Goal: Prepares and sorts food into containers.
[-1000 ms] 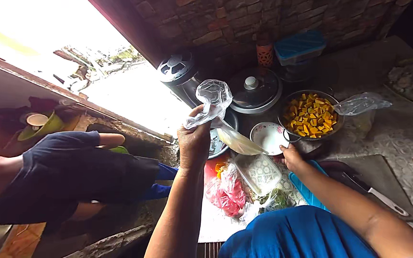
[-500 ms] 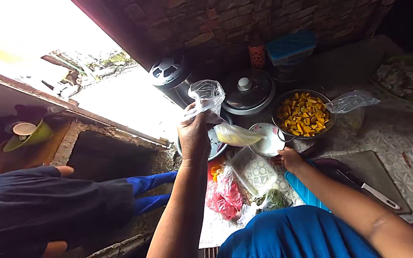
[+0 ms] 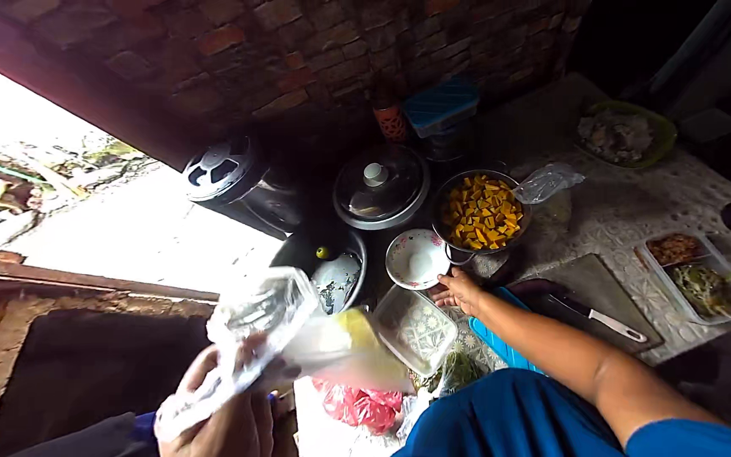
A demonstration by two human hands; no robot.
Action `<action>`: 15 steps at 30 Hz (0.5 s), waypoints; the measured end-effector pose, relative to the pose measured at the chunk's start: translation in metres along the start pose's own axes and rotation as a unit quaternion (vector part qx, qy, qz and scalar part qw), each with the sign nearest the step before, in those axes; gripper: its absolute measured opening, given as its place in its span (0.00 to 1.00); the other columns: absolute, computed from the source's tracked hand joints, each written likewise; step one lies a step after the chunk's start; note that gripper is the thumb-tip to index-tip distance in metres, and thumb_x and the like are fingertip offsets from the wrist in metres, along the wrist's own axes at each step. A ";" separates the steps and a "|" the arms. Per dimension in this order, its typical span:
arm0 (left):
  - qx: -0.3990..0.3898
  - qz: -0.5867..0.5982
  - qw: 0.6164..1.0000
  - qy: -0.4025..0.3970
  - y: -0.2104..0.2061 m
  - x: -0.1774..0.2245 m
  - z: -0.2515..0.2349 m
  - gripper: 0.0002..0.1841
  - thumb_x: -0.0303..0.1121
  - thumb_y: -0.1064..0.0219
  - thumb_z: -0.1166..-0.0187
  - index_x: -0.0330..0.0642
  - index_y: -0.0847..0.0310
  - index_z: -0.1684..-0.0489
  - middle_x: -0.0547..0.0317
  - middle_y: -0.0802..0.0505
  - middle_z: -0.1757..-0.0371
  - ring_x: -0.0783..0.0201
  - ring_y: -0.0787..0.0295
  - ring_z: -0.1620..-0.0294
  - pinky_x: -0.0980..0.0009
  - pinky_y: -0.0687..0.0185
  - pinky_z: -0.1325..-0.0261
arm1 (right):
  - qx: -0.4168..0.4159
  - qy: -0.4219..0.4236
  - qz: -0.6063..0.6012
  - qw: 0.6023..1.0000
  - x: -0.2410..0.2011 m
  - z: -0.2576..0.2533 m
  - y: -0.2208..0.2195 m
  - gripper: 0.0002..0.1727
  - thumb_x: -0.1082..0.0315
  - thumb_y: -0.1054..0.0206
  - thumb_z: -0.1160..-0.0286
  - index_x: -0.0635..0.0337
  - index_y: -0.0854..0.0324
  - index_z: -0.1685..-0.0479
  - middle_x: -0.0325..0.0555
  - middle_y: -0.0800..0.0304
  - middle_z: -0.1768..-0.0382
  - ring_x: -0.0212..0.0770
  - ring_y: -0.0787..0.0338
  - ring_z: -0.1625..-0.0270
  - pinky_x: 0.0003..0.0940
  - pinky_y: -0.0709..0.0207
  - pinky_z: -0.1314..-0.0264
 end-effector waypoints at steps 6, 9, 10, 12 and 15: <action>-0.057 -0.136 0.988 0.042 0.026 -0.026 0.072 0.10 0.31 0.34 0.18 0.60 0.10 0.49 0.85 0.06 0.52 0.83 0.10 0.50 0.79 0.13 0.44 | 0.136 0.346 0.291 0.881 -0.051 0.058 0.085 0.21 0.68 0.39 0.16 0.77 0.20 0.34 0.68 0.09 0.44 0.56 0.07 0.43 0.49 0.16 0.35; -0.074 -0.207 0.969 0.110 0.026 -0.048 0.100 0.08 0.25 0.34 0.23 0.36 0.12 0.52 0.69 0.07 0.56 0.81 0.12 0.50 0.78 0.15 0.40 | 0.325 0.383 0.267 0.822 -0.087 0.079 0.162 0.24 0.68 0.34 0.20 0.77 0.25 0.31 0.71 0.13 0.41 0.62 0.10 0.40 0.55 0.17 0.34; -0.095 -0.247 0.954 0.140 0.023 -0.059 0.107 0.10 0.24 0.34 0.25 0.26 0.14 0.52 0.58 0.07 0.55 0.78 0.11 0.50 0.76 0.15 0.39 | 0.370 0.355 0.268 0.815 -0.098 0.080 0.185 0.29 0.67 0.30 0.23 0.76 0.28 0.26 0.74 0.17 0.34 0.67 0.15 0.33 0.58 0.22 0.28; -0.156 -0.302 0.921 0.188 0.013 -0.092 0.117 0.14 0.23 0.33 0.30 0.23 0.12 0.50 0.45 0.05 0.53 0.67 0.08 0.49 0.67 0.15 0.36 | 0.427 0.299 0.267 0.811 -0.118 0.071 0.218 0.43 0.65 0.20 0.32 0.70 0.36 0.16 0.77 0.29 0.23 0.73 0.28 0.20 0.64 0.35 0.18; -0.275 -0.329 0.866 0.255 -0.008 -0.136 0.123 0.18 0.25 0.27 0.31 0.26 0.13 0.43 0.38 0.06 0.45 0.49 0.08 0.41 0.52 0.18 0.29 | 0.442 0.269 0.280 0.808 -0.144 0.041 0.242 0.65 0.64 0.09 0.48 0.61 0.52 0.06 0.76 0.42 0.14 0.76 0.39 0.13 0.67 0.44 0.13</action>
Point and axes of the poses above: each hand's wrist, its own z-axis away from the middle knuckle, its own y-axis out of the back of the hand, x = y × z, the point moved 5 cm from there along -z, towards the middle knuckle
